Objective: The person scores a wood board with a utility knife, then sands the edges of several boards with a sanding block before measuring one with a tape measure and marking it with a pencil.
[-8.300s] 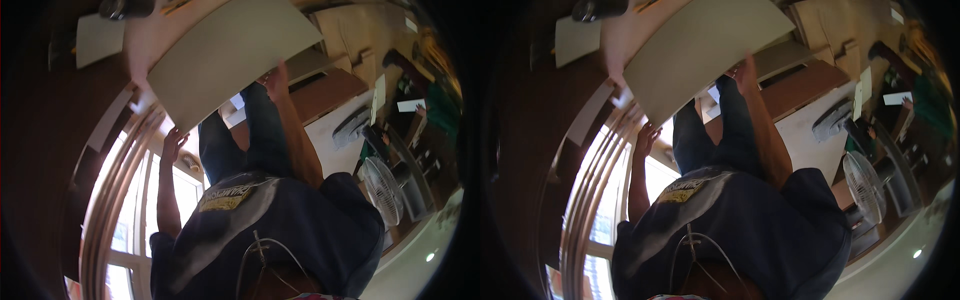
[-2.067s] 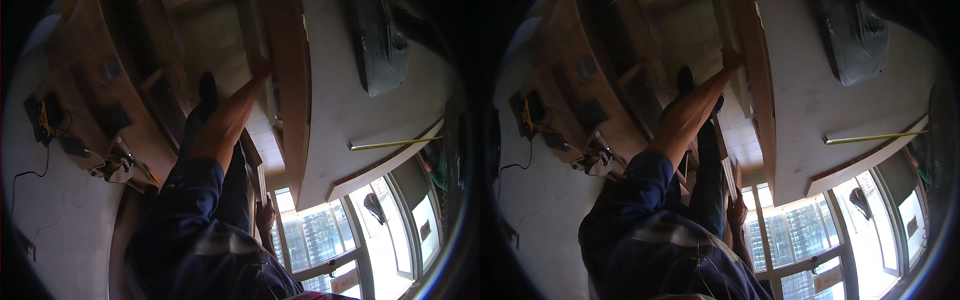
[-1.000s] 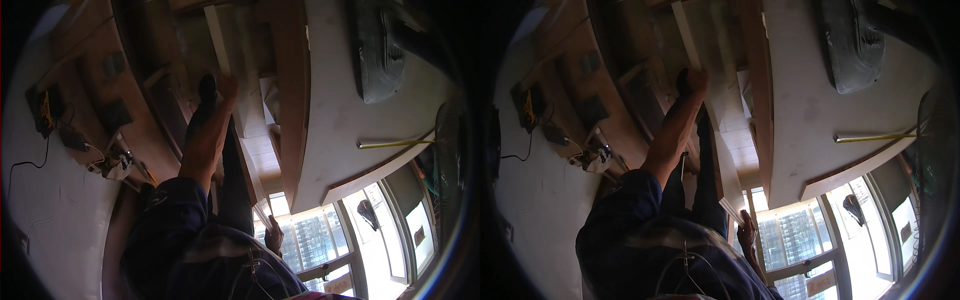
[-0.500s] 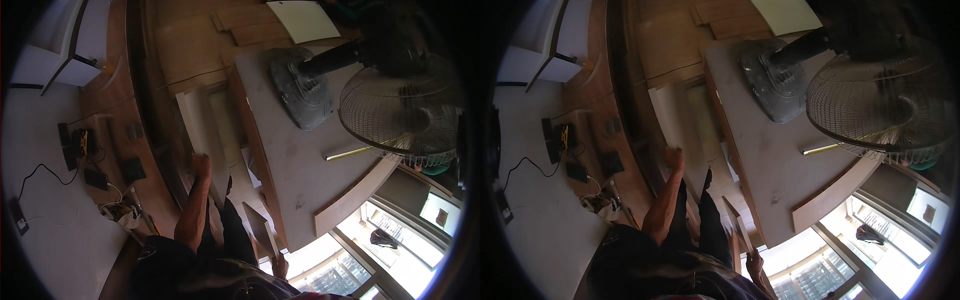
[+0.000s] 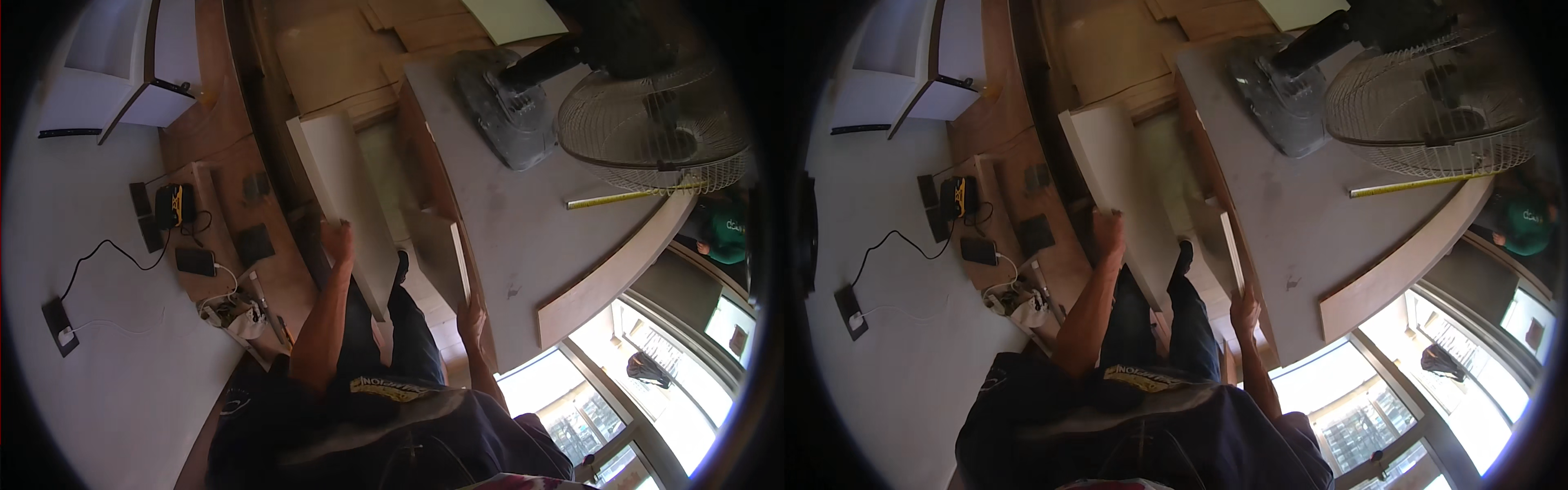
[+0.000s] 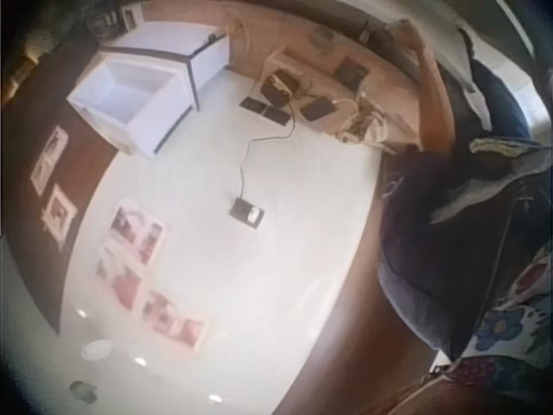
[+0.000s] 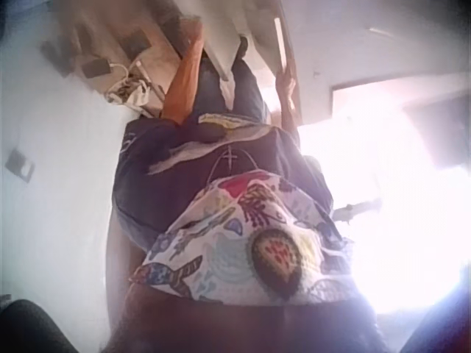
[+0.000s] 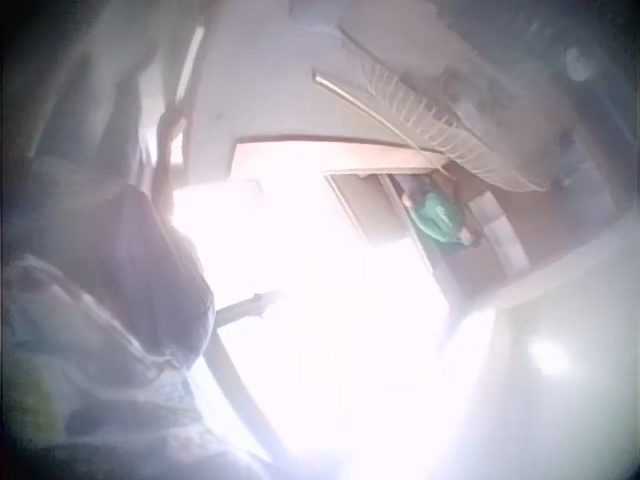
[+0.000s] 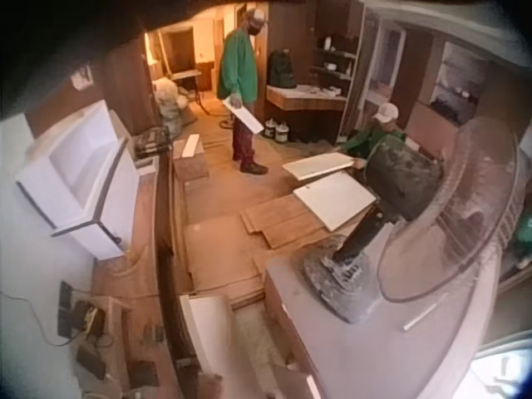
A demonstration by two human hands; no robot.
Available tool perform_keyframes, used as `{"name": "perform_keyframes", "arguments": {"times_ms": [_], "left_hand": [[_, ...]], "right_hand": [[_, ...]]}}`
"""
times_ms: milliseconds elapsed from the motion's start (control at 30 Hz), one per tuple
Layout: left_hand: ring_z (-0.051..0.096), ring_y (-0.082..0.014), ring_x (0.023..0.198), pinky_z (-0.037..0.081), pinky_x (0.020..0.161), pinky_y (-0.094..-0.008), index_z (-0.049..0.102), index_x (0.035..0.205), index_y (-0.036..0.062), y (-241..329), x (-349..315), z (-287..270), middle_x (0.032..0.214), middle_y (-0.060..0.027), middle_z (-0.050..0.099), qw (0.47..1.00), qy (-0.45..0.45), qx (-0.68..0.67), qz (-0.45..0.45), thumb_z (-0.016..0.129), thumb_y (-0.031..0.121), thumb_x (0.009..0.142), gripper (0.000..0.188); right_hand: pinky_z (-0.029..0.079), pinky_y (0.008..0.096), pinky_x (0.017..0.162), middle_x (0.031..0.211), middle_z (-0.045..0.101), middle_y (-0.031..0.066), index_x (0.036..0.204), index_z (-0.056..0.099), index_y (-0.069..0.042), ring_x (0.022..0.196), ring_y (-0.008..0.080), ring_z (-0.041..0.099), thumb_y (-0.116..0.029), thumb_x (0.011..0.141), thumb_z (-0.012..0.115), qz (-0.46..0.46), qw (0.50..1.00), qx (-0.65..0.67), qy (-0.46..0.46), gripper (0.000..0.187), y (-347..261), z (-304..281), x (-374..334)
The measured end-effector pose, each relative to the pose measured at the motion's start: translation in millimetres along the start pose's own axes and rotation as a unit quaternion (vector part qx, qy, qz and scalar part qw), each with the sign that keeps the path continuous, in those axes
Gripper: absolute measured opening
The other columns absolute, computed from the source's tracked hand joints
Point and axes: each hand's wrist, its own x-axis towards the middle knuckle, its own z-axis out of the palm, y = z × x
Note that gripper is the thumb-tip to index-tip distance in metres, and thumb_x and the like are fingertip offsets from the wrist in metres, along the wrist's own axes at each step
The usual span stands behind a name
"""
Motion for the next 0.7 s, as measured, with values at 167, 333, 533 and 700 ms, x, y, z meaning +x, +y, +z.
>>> {"name": "perform_keyframes", "arguments": {"times_ms": [167, 333, 533, 700], "left_hand": [[0.071, -0.0417, 0.099, 0.055, 0.085, -0.0492, 0.061, 0.125, 0.0018, -17, 20, -17, 0.106, -0.0236, 0.073, 1.0, 0.017, 0.018, -0.017, 0.069, 0.018, 0.086, 0.043], [0.071, -0.0422, 0.099, 0.055, 0.085, -0.0491, 0.062, 0.123, 0.0023, -15, 18, -19, 0.105, -0.0231, 0.073, 0.998, 0.008, 0.043, -0.046, 0.07, 0.018, 0.084, 0.042], [0.071, -0.0425, 0.1, 0.055, 0.087, -0.0489, 0.061, 0.122, 0.0018, -19, 23, -19, 0.107, -0.0233, 0.073, 0.995, -0.013, 0.057, -0.084, 0.074, 0.014, 0.081, 0.045], [0.071, -0.0434, 0.101, 0.056, 0.087, -0.0488, 0.058, 0.124, -0.0022, -36, 35, -20, 0.106, -0.026, 0.072, 0.997, -0.01, 0.043, -0.065, 0.075, 0.012, 0.08, 0.05]], "right_hand": [[0.049, 0.0581, 0.067, 0.086, 0.065, 0.0294, 0.12, 0.058, -0.002, 0.083, 0.0545, 0.063, -0.023, 0.095, 0.064, -0.054, 0.998, 0.032, 0.032, 0.032, -48, 39, 71], [0.048, 0.0593, 0.069, 0.085, 0.065, 0.029, 0.117, 0.059, -0.004, 0.085, 0.0546, 0.063, -0.022, 0.095, 0.064, -0.093, 0.993, 0.058, 0.032, 0.029, -89, 54, 128], [0.052, 0.0576, 0.073, 0.09, 0.068, 0.0294, 0.121, 0.059, -0.004, 0.088, 0.0533, 0.065, -0.022, 0.095, 0.064, -0.095, 0.995, 0.027, 0.031, 0.032, -111, 74, 166], [0.052, 0.0567, 0.08, 0.099, 0.069, 0.0312, 0.124, 0.061, -0.003, 0.096, 0.0524, 0.065, -0.027, 0.095, 0.065, -0.045, 0.999, 0.016, 0.02, 0.037, -121, 87, 177]]}}
